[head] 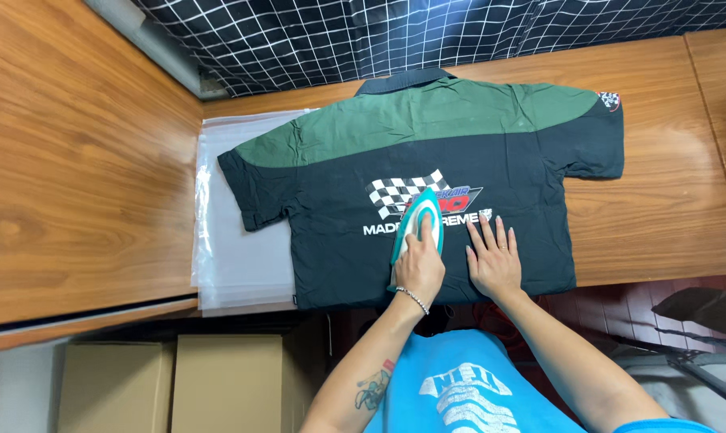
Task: The person irons a black and green short-sleeved shirt laid flat on a wooden table, then folds the shirt neatly and places it into a clear plastic bag. The shirt is handled one at a time, and the final state shows the folded shirt inside the bag.
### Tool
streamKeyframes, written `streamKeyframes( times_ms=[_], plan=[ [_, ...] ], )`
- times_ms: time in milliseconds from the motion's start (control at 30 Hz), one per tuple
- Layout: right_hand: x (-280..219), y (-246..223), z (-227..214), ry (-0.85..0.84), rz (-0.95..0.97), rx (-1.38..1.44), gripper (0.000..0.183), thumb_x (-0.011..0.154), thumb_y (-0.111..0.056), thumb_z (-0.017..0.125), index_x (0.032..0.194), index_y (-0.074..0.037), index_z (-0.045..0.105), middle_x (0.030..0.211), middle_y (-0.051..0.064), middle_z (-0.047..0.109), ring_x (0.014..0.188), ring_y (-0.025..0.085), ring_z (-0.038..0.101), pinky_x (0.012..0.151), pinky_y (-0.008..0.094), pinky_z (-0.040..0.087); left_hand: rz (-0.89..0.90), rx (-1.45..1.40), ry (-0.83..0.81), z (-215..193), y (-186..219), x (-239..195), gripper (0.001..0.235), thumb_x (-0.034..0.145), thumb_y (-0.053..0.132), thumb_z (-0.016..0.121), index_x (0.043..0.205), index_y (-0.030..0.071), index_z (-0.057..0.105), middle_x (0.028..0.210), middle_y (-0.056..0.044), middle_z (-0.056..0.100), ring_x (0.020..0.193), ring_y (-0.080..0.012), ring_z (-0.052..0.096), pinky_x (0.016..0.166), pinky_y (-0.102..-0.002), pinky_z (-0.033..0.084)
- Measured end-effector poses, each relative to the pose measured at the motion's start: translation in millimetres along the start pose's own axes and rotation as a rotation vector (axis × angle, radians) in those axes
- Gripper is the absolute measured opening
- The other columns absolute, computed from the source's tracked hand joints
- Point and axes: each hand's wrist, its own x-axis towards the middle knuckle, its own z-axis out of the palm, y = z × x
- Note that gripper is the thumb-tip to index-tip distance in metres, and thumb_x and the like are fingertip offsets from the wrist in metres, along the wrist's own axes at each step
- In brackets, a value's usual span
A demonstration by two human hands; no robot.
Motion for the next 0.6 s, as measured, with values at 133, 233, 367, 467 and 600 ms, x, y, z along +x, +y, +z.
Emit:
streamKeyframes(
  times_ms=[133, 233, 367, 467, 600],
  plan=[
    [2, -1, -3, 0.0, 0.001, -0.001, 0.058, 0.103, -0.041, 0.042, 0.159, -0.032, 0.04, 0.169, 0.001, 0.034, 0.158, 0.032, 0.024, 0.127, 0.053, 0.017, -0.041, 0.021, 0.015, -31, -27, -5, 0.066, 0.097, 0.008, 0.044, 0.159, 0.015, 0.022, 0.115, -0.022, 0.056, 0.098, -0.0516, 0.067, 0.08, -0.062, 0.055],
    [2, 0, -2, -0.004, -0.009, -0.013, 0.057, 0.103, -0.042, 0.042, 0.159, -0.031, 0.041, 0.168, 0.002, 0.035, 0.158, 0.032, 0.024, 0.128, 0.053, 0.017, -0.185, 0.108, 0.107, -48, -77, -5, 0.065, 0.096, 0.009, 0.043, 0.158, 0.017, 0.024, 0.114, -0.018, 0.057, 0.099, -0.0464, 0.069, 0.08, -0.057, 0.058],
    [3, -1, -4, -0.02, 0.002, 0.001, 0.057, 0.103, -0.041, 0.041, 0.159, -0.031, 0.04, 0.169, 0.002, 0.034, 0.158, 0.032, 0.023, 0.129, 0.053, 0.015, -0.326, 0.07, 0.349, -71, -147, -8, 0.059, 0.099, 0.013, 0.043, 0.157, 0.018, 0.03, 0.105, -0.02, 0.061, 0.091, -0.0472, 0.071, 0.076, -0.057, 0.059],
    [1, 1, -3, -0.034, 0.009, 0.014, 0.057, 0.103, -0.041, 0.041, 0.159, -0.031, 0.039, 0.169, 0.002, 0.033, 0.158, 0.032, 0.023, 0.129, 0.053, 0.015, -0.363, 0.034, 0.445, -80, -173, -13, 0.056, 0.101, 0.018, 0.042, 0.157, 0.02, 0.031, 0.103, -0.021, 0.064, 0.092, -0.0484, 0.07, 0.076, -0.058, 0.058],
    [7, 11, 7, -0.045, 0.012, 0.042, 0.059, 0.098, -0.044, 0.05, 0.155, -0.031, 0.045, 0.164, 0.001, 0.039, 0.155, 0.032, 0.031, 0.127, 0.053, 0.022, -0.299, -0.045, 0.447, -81, -159, -13, 0.054, 0.102, 0.023, 0.041, 0.156, 0.02, 0.035, 0.106, -0.025, 0.064, 0.097, -0.051, 0.068, 0.08, -0.059, 0.056]
  ],
)
